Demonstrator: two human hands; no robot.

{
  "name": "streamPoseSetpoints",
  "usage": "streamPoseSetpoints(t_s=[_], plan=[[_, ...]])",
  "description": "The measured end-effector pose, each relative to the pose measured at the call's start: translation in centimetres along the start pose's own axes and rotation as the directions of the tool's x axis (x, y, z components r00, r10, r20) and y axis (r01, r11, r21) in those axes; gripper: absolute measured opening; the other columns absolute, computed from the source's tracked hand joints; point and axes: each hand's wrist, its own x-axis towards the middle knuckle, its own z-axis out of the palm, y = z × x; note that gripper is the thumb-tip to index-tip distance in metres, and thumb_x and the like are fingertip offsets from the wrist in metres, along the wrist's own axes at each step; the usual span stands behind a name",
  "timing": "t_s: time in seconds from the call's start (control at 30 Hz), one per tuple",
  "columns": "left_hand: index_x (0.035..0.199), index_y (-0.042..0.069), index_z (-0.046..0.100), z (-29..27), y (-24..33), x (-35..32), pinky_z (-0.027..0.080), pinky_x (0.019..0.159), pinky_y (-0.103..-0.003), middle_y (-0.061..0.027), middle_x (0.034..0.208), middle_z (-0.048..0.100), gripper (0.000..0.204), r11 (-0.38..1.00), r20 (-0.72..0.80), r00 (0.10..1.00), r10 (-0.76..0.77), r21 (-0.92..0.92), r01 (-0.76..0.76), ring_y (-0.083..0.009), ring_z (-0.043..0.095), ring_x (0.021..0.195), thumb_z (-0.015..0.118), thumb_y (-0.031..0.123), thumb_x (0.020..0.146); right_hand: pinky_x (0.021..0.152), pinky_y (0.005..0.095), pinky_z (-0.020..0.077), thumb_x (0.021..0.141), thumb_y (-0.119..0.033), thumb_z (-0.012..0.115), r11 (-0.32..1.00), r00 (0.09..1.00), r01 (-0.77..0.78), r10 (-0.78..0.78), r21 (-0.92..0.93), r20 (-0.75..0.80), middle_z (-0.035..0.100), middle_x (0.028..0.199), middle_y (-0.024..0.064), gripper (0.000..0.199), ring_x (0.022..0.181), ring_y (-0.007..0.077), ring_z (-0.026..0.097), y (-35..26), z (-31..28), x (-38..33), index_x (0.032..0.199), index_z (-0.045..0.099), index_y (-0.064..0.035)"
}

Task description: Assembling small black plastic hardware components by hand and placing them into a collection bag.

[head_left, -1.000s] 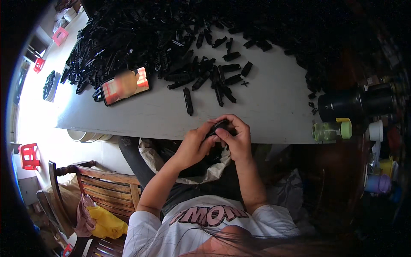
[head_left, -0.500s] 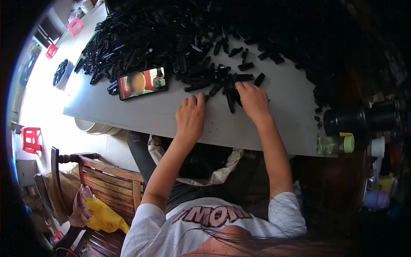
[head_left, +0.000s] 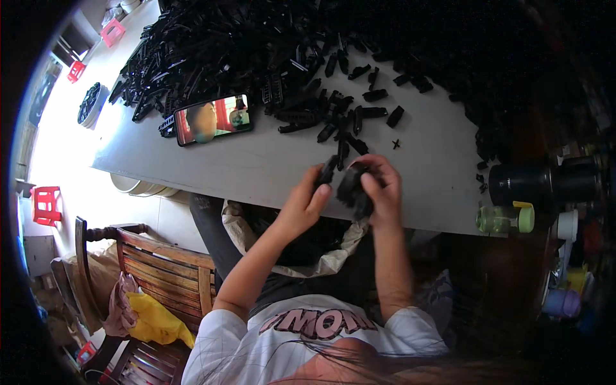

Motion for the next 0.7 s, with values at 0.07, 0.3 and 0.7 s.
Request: streamPoseSetpoints(t_s=[0.07,0.3,0.7], plan=[[0.115,-0.001,0.043,1.0,0.7,0.2,0.044,0.074,-0.034,-0.0216,0.09,0.058,0.036,1.0,0.026,0.999,0.018,-0.024,-0.017,-0.0319,0.059,0.084,0.051,0.022,0.089,0.077,0.0267,0.0458,0.08,-0.019,0.064,0.997,0.999,-0.035,0.034,0.073,0.005,0.058,0.097,0.0044,0.033,0.085,0.0116,0.055,1.0,1.4,-1.0,0.105,0.054,-0.001],[0.119,-0.002,0.043,0.4,1.4,-1.4,0.044,0.072,-0.029,-0.0128,0.088,0.059,0.035,0.994,0.082,0.996,-0.028,0.105,0.019,-0.0163,0.054,0.08,0.05,0.016,0.09,0.077,0.026,0.0464,0.081,-0.006,0.062,0.999,0.997,0.031,-0.03,0.013,-0.076,0.059,0.099,0.0071,0.024,0.086,0.0124,0.056,1.0,3.2,-2.8,0.103,0.052,-0.0004],[0.124,-0.001,0.042,-2.0,2.1,-5.5,0.045,0.059,-0.028,-0.0133,0.073,0.056,0.041,0.98,0.245,0.969,-0.007,0.193,-0.041,-0.0206,0.057,0.06,0.052,0.008,0.085,0.077,0.0242,0.0438,0.081,-0.011,0.066,0.979,0.981,-0.163,0.174,-0.124,0.081,0.059,0.094,0.0049,0.028,0.089,0.0109,0.055,2.1,2.9,-6.1,0.104,0.052,-0.0013]])
